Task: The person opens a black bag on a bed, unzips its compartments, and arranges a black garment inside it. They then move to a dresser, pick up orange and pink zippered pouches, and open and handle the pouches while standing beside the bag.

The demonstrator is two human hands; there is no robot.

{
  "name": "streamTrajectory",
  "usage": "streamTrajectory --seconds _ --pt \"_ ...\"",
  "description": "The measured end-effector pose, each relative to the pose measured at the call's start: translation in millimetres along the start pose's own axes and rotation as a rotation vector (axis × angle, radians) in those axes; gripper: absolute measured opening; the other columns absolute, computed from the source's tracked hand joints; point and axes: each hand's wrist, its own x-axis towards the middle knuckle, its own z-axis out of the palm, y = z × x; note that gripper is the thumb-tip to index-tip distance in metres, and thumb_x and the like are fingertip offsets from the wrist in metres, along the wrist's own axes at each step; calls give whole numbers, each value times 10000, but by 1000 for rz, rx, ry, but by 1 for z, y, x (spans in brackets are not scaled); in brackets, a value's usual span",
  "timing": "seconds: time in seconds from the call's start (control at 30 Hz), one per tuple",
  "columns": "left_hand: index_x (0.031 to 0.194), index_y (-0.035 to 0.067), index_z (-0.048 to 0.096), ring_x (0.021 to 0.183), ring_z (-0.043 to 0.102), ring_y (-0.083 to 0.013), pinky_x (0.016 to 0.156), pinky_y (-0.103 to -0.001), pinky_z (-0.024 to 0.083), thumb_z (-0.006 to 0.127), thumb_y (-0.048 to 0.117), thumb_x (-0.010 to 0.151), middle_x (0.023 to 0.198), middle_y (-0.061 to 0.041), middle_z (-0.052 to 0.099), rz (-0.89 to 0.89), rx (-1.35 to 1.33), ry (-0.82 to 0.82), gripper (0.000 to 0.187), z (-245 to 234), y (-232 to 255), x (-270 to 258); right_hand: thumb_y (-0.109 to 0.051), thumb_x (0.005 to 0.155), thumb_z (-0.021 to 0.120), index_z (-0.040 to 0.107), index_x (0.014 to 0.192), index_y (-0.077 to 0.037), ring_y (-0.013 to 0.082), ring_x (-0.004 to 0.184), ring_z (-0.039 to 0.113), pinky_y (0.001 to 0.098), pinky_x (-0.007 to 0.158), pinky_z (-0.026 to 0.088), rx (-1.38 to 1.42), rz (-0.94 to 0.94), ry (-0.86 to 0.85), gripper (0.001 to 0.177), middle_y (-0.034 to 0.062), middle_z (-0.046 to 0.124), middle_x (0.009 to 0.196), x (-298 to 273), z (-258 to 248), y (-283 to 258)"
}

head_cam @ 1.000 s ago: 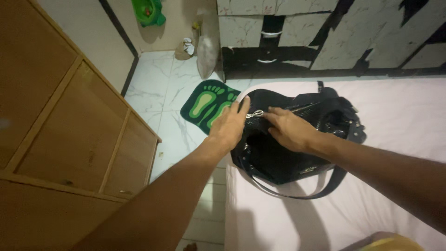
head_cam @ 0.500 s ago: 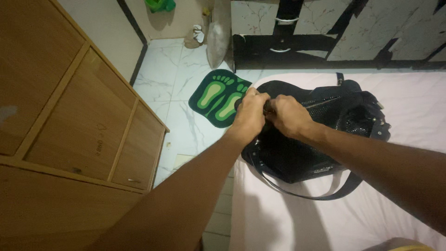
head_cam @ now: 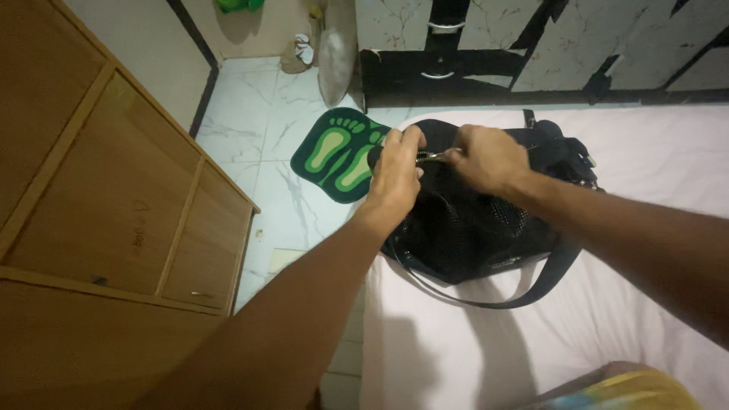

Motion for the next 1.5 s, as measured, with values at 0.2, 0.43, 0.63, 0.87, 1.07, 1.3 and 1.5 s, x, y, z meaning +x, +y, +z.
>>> streamTrajectory --seconds 0.2,0.43,0.63,0.87,1.07,1.3,1.5 --pt "1044 20 670 1011 693 -371 877 -440 540 765 -47 785 1020 -202 711 -69 -55 -52 284 -11 2 4 -334 1000 652 712 1133 -47 302 892 717 475 774 581 -116 182 7 322 189 744 1032 14 -15 61" --pt "1027 6 675 997 706 -343 880 -412 546 690 -92 819 1025 -185 727 118 -181 -110 230 -26 7 -10 -389 1031 638 753 1103 -62 269 804 698 462 718 559 -178 289 85 354 151 748 944 20 -36 169" --pt "1009 29 677 936 721 -274 826 -367 551 707 -72 808 982 -118 732 132 -258 -264 227 -41 13 -17 -436 1015 703 764 1019 -66 296 729 679 459 648 544 -372 402 167 375 181 740 875 22 -65 228" --pt "925 29 695 890 719 -230 789 -352 561 670 -87 775 927 -89 736 166 -266 -445 192 -43 25 -24 -338 977 737 730 1150 -28 292 804 727 454 683 606 -301 215 231 355 163 748 1012 4 -47 215" --pt "900 49 716 882 738 -225 777 -346 576 650 -48 755 924 -85 751 153 -174 -534 187 -44 39 -24 -206 901 606 679 1218 -45 343 1074 661 471 991 517 -55 -625 114 363 181 719 1114 -14 -18 129" --pt "988 141 769 874 760 -249 834 -357 575 631 195 872 931 -103 782 -81 -85 -538 187 -30 35 -5 -427 1005 437 740 1145 -171 298 917 756 448 890 585 -277 -129 -276 421 128 771 943 -37 -34 110" --pt "1027 190 814 1410 356 -399 1107 -554 354 695 267 876 1545 -169 418 164 262 -405 207 13 23 25 -360 910 519 763 1013 -142 317 868 722 464 815 566 -153 -299 -145 343 130 756 918 -75 -25 140"
